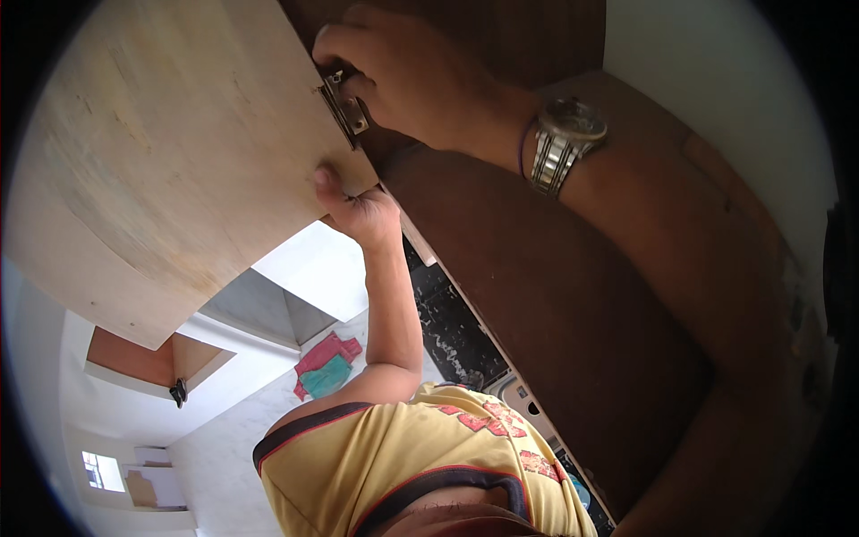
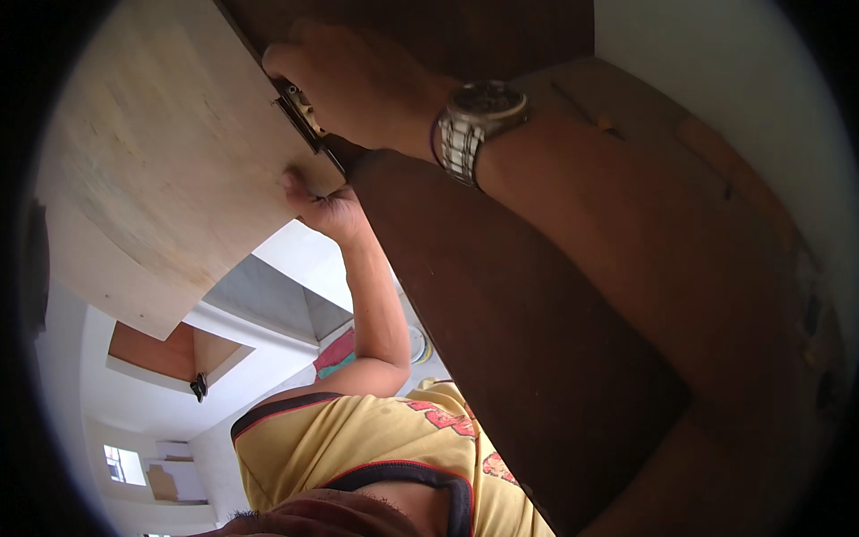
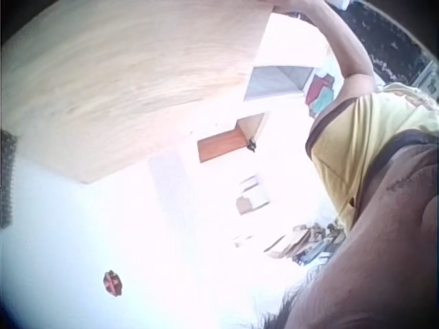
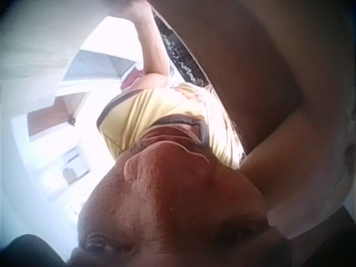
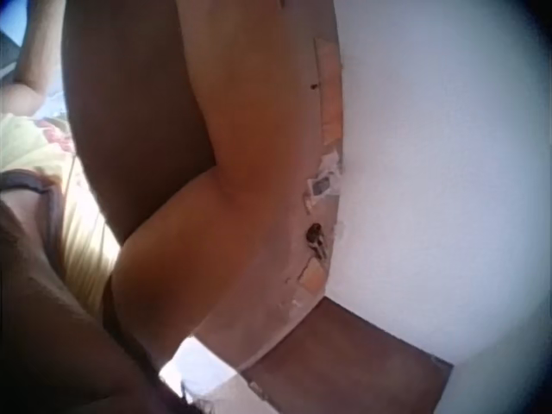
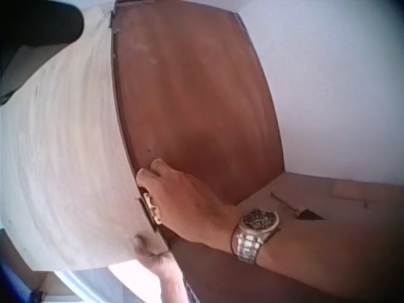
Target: The person uses a screwdriver to drive screws into a metal hinge on a wooden cabinet, then closes the cabinet door and checks its fit.
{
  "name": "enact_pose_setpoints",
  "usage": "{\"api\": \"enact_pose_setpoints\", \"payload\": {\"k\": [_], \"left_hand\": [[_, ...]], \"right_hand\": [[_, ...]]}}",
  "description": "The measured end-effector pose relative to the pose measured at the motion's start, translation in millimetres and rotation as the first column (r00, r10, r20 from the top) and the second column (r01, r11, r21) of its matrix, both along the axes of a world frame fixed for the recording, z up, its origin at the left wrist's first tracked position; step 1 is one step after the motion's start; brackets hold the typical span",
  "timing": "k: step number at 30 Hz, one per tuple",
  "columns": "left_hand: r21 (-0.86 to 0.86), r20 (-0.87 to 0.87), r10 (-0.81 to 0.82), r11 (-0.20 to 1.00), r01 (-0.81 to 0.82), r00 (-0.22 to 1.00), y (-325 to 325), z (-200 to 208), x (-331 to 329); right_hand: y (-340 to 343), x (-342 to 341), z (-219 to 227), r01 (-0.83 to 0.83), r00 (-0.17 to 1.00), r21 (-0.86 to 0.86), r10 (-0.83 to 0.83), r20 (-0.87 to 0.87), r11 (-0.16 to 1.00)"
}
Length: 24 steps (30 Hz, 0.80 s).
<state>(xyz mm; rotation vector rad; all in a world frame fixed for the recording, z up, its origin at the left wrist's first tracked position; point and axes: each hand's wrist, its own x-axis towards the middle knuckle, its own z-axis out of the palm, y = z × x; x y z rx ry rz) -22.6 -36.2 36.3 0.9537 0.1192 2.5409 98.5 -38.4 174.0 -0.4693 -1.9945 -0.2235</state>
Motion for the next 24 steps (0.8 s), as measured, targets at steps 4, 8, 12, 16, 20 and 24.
{"api": "enact_pose_setpoints", "payload": {"k": [4, 8, 12, 16, 20, 24], "left_hand": [[-0.004, -0.035, -0.004, 1.000, 0.004, 0.999, 3.1, -10.2, -11.9], [-0.013, 0.029, 0.018, 1.000, -0.018, 0.999, 4.1, -11.3, -7.9], [-0.032, 0.049, 0.020, 0.999, -0.019, 0.999, 6.9, -12.2, -4.8], [-0.025, -0.005, -0.018, 1.000, 0.018, 1.000, 7.3, -14.5, -13.1], [-0.012, -0.041, -0.054, 0.999, 0.053, 0.998, 7.6, -11.7, -16.5], [-0.025, -0.038, -0.034, 0.999, 0.033, 0.999, 4.1, -13.3, -15.3]], "right_hand": [[4.3, 0.0, -5.3, -0.065, 0.993, 0.000, 0.065, 0.103, 0.998], [9.1, 3.5, -6.7, -0.065, 0.984, -0.011, 0.066, 0.163, 0.998], [10.7, 5.8, -6.4, -0.040, 0.985, -0.026, 0.044, 0.170, 0.999], [12.9, -0.1, -6.6, -0.085, 0.987, -0.058, 0.092, 0.131, 0.995], [10.8, -3.3, 6.4, -0.126, 0.984, -0.138, 0.141, 0.108, 0.982], [7.5, -7.5, 8.4, -0.108, 0.985, -0.203, 0.133, 0.112, 0.973]]}}
